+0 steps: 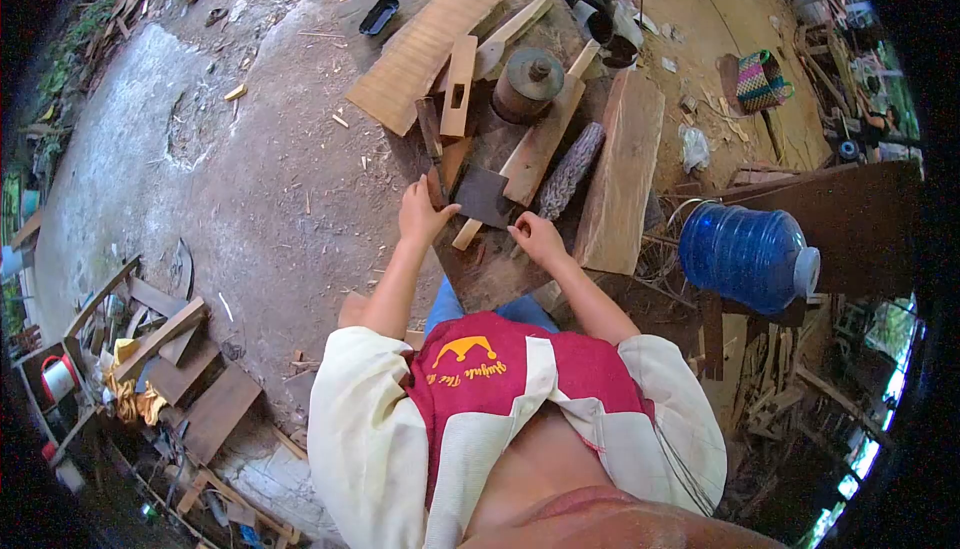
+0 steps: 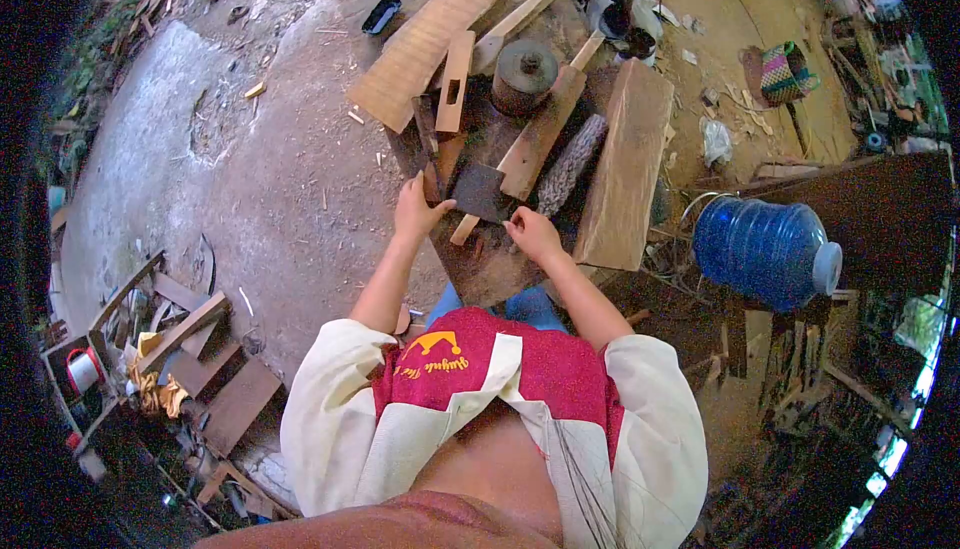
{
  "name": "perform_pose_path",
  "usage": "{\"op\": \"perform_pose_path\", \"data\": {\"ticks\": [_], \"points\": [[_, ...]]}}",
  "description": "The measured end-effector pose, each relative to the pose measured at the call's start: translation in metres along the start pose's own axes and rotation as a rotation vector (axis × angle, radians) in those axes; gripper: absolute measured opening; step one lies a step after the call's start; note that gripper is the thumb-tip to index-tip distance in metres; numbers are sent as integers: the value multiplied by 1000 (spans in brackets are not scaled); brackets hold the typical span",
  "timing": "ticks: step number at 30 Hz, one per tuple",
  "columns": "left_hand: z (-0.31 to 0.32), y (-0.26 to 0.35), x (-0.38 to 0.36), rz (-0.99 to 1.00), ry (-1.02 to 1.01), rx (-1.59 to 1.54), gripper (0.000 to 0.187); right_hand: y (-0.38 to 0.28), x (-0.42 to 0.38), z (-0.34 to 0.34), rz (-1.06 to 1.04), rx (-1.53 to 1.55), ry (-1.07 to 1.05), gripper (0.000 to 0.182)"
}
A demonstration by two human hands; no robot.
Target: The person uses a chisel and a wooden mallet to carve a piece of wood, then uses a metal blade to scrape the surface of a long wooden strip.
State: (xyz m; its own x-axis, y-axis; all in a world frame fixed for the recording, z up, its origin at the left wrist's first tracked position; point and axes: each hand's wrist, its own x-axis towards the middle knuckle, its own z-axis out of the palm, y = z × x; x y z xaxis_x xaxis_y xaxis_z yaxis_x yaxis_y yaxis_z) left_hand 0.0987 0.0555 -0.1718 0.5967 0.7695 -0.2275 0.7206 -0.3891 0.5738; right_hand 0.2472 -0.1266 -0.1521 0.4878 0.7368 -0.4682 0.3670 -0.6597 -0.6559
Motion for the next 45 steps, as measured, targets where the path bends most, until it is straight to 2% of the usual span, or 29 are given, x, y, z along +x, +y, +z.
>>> {"op": "perform_pose_path", "data": {"ticks": [2, 9, 12, 14, 17, 21, 23, 25, 26, 27, 29, 30, 32, 33, 35, 37, 38, 39, 41, 42, 43, 45], "points": [[1, 0, -8, 14, -18, 67, 91, 2, -2, 2, -28, -6, 0, 24], [5, -2, -23, 87, 34, 196, 96, 20, -23, 8, -62, -8, 19, 24], [15, -11, -26, 69, 55, 135, 89, 28, -37, 8, -134, -9, 30, 24], [16, -12, -27, -115, -23, -67, 85, 31, -45, 3, -130, -55, 2, 24], [16, -7, -40, -191, -48, -63, 80, 40, -54, -6, -146, -84, -12, 23], [20, -21, -43, -173, 22, -106, 70, 51, -61, -22, -140, 11, 145, 21], [6, -28, -33, -142, 34, -112, 64, 64, -56, -27, -144, 220, 203, 20], [0, -57, -8, -336, -61, -486, 53, 67, -51, -31, -137, 285, 199, 18], [-6, -70, 4, -443, -174, -797, 44, 66, -51, -32, -133, 317, 229, 19], [-15, -66, 9, -448, -168, -799, 44, 66, -50, -33, -127, 349, 259, 19], [-39, -50, 19, -562, 148, -1204, 38, 71, -43, -29, -130, 366, 244, 21], [-42, -52, 31, -565, 148, -1203, 38, 70, -41, -28, -117, 341, 251, 22], [-43, -57, 59, -510, 132, -953, 36, 63, -42, -26, -96, 312, 259, 23], [-42, -56, 71, -515, 125, -956, 36, 56, -45, -26, -88, 307, 236, 21], [-41, -55, 99, -614, 41, -869, 38, 49, -46, -22, -73, 295, 216, 19], [11, -100, 164, -670, 54, -916, 38, 48, -45, -18, -22, 316, 121, 20], [34, -116, 182, -725, 76, -956, 38, 57, -40, -11, 71, 485, 69, 22], [27, -103, 180, -732, 64, -961, 38, 57, -38, -10, 83, 478, 70, 22], [-12, -53, 159, -793, 171, -1107, 39, 48, -41, -5, 51, 425, 35, 27], [-18, -42, 155, -804, 159, -1105, 39, 25, -47, -9, 29, 229, 90, 26], [-23, -35, 154, -822, 163, -1071, 36, 13, -46, -9, 41, 230, 87, 26], [-35, -26, 149, -841, 166, -1027, 34, -6, -38, -4, -113, 45, 56, 29]]}}
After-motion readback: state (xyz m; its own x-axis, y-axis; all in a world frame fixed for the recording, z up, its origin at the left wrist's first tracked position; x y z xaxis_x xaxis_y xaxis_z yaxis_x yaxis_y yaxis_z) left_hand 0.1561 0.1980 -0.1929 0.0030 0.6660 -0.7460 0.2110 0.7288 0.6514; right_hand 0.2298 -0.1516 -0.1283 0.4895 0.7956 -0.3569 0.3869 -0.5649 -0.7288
